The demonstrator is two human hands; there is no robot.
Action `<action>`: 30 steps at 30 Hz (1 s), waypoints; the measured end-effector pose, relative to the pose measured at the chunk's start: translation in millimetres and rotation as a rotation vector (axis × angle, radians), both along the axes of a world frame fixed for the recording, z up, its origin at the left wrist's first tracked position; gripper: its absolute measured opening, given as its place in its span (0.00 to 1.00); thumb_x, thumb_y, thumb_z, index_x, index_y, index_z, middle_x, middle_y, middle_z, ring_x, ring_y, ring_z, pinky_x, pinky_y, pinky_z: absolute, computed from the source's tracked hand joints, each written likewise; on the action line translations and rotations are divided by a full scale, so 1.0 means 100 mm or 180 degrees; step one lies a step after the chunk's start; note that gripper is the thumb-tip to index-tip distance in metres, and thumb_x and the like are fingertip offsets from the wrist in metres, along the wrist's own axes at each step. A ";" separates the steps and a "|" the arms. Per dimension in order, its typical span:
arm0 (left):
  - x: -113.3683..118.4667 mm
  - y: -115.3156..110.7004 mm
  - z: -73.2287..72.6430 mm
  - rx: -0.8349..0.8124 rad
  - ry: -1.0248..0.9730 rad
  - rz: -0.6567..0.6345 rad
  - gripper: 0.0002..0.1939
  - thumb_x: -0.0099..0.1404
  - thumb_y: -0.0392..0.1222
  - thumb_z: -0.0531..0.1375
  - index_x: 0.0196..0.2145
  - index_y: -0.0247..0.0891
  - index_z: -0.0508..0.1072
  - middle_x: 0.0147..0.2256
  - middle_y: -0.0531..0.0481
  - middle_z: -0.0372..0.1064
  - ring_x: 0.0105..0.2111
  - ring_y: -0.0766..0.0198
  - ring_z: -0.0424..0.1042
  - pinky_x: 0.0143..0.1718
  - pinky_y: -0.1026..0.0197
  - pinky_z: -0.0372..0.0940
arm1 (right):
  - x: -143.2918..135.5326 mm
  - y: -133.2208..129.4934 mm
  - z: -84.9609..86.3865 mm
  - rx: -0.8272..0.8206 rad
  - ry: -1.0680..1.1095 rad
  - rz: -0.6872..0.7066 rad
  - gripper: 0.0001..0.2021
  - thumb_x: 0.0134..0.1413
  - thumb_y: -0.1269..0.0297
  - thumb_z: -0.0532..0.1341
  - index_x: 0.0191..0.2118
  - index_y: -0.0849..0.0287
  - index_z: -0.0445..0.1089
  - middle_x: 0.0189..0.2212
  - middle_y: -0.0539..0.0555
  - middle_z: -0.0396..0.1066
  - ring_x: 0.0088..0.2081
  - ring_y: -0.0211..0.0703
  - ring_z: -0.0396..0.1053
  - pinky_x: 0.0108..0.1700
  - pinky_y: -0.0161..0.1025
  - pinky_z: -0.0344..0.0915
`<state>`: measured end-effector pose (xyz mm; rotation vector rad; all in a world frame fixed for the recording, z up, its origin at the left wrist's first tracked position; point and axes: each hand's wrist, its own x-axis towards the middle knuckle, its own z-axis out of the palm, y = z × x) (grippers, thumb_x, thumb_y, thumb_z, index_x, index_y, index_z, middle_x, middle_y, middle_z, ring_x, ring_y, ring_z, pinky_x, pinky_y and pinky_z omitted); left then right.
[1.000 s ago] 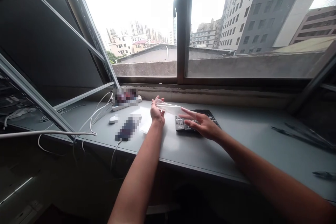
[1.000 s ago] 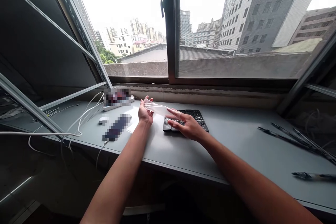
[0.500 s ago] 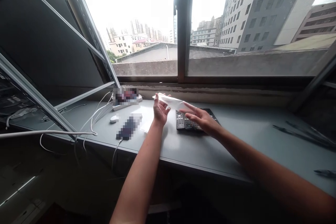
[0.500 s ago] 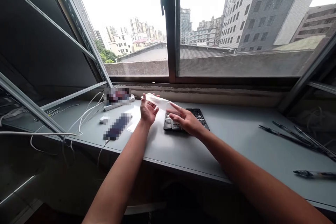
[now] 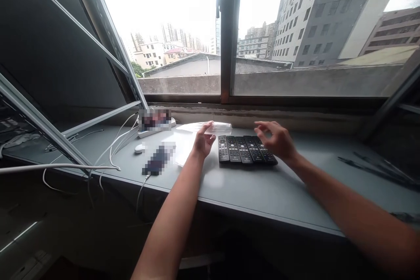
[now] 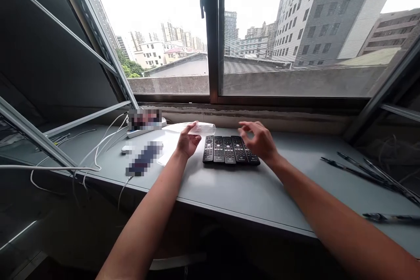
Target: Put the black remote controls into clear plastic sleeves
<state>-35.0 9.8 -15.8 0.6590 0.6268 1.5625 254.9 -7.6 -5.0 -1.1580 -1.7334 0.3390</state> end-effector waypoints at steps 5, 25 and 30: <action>0.00 -0.02 0.01 -0.0081 0.0036 0.0002 0.15 0.61 0.43 0.76 0.45 0.39 0.82 0.42 0.47 0.78 0.31 0.70 0.71 0.24 0.68 0.61 | 0.35 0.26 -0.34 -0.0833 -0.1010 -0.0518 0.38 0.67 0.51 0.64 0.76 0.64 0.62 0.41 0.61 0.79 0.45 0.61 0.77 0.54 0.52 0.71; 0.00 -0.03 0.02 -0.0140 0.0213 -0.0068 0.14 0.63 0.45 0.75 0.44 0.38 0.83 0.38 0.46 0.76 0.31 0.69 0.70 0.20 0.67 0.53 | 0.36 0.27 -0.07 -0.2440 0.3588 0.0288 0.15 0.81 0.62 0.53 0.43 0.58 0.74 0.34 0.56 0.78 0.30 0.39 0.77 0.28 0.32 0.77; 0.01 -0.04 0.02 -0.0211 0.0268 -0.0050 0.15 0.62 0.46 0.75 0.45 0.38 0.83 0.40 0.46 0.77 0.32 0.67 0.71 0.22 0.66 0.54 | 0.24 0.11 -0.01 -0.3111 0.4310 0.1108 0.20 0.82 0.58 0.44 0.52 0.58 0.73 0.37 0.58 0.76 0.27 0.39 0.72 0.23 0.32 0.75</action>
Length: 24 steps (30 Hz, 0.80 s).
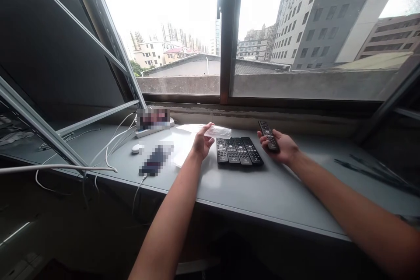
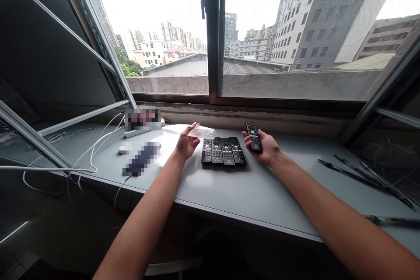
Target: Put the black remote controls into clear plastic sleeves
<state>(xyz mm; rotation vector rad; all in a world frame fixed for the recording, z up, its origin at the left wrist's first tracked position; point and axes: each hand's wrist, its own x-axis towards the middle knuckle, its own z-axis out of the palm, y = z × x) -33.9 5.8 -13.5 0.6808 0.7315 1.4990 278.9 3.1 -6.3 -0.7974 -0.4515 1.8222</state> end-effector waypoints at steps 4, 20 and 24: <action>-0.01 0.01 -0.01 0.0006 0.0005 0.0013 0.14 0.63 0.46 0.75 0.45 0.38 0.84 0.43 0.44 0.79 0.34 0.66 0.72 0.22 0.66 0.55 | -0.08 -0.08 -0.02 0.0175 0.0180 0.0447 0.18 0.80 0.62 0.47 0.56 0.60 0.72 0.32 0.53 0.70 0.23 0.38 0.65 0.20 0.30 0.71; -0.02 0.01 -0.01 0.0026 -0.0040 0.0031 0.13 0.64 0.45 0.74 0.44 0.37 0.83 0.39 0.46 0.77 0.31 0.69 0.69 0.21 0.67 0.54 | -0.16 -0.17 0.05 0.0416 0.0108 0.0546 0.16 0.79 0.60 0.50 0.54 0.59 0.72 0.29 0.51 0.68 0.22 0.38 0.64 0.18 0.29 0.69; -0.02 0.01 -0.01 -0.0019 -0.0105 0.0149 0.13 0.65 0.45 0.73 0.45 0.38 0.82 0.40 0.46 0.77 0.32 0.69 0.71 0.23 0.68 0.57 | -0.24 -0.24 0.14 0.0359 0.0032 0.0241 0.10 0.74 0.65 0.59 0.55 0.58 0.72 0.42 0.60 0.78 0.39 0.47 0.80 0.38 0.40 0.85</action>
